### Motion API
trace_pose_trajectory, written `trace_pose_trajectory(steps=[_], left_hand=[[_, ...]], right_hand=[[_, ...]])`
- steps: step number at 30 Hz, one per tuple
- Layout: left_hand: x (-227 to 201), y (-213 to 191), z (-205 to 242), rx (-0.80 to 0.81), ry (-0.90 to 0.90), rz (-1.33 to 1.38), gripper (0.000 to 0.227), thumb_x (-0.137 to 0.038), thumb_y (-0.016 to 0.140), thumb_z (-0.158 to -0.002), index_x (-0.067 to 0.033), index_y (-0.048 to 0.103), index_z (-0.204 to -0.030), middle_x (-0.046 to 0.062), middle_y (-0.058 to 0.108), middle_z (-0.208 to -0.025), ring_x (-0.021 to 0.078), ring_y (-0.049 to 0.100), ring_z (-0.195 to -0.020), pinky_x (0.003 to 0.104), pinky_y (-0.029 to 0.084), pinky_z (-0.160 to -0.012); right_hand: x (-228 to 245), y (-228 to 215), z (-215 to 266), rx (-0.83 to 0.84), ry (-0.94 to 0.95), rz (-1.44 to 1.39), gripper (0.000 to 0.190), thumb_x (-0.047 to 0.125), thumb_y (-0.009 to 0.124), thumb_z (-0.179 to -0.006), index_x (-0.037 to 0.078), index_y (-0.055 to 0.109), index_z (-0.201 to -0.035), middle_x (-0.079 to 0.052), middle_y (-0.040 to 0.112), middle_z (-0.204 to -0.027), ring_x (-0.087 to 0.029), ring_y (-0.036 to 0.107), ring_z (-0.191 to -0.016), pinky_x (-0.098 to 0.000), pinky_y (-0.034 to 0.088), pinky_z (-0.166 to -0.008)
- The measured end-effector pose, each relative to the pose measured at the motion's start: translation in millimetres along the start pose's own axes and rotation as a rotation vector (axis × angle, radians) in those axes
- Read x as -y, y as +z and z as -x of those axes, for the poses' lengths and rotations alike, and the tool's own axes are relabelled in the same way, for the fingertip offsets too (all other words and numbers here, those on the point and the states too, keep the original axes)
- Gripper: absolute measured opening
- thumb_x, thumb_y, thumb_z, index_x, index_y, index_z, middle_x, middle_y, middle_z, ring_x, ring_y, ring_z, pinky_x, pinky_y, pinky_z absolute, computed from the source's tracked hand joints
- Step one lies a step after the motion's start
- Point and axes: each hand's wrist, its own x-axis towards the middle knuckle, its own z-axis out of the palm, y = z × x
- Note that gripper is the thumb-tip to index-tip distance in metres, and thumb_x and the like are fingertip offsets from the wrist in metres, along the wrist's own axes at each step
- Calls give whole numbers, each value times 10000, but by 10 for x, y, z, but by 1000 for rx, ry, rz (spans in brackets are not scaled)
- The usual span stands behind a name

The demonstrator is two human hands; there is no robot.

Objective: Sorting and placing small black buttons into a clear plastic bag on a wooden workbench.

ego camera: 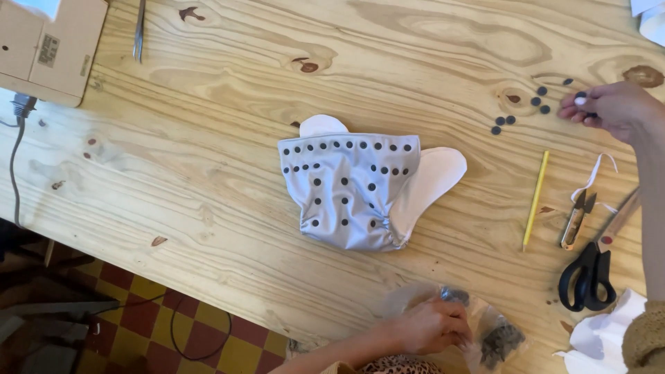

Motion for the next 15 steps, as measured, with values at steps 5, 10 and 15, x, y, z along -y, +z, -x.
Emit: trace_pose_trajectory(steps=[5, 10, 15], left_hand=[[39, 25, -14, -2, 2, -43, 74, -183, 701, -1019, -193, 725, -1087, 13, 640, -1055, 259, 684, -923, 418, 504, -877], [120, 127, -15, -28, 1, -49, 109, -132, 756, -980, -202, 745, -1064, -8, 659, -1031, 241, 694, -893, 416, 521, -824], [85, 81, -26, -2, -2, -36, 82, -158, 719, -994, -186, 729, -1070, 22, 651, -1046, 270, 687, -908, 435, 512, -860]], right_hand=[[-161, -189, -516, -31, 123, 227, 192, 104, 561, -1150, -16, 707, -1115, -179, 744, -1026, -113, 564, -748, -235, 397, -621], [-867, -653, -1312, 81, 30, 144, 246, 184, 578, -1172, -39, 660, -1234, -149, 688, -1059, -116, 542, -811, -218, 421, -664], [-680, -636, -919, 35, -136, 62, 209, -8, 448, -1152, -57, 606, -1280, -240, 689, -1188, -134, 523, -842, -196, 393, -672]])
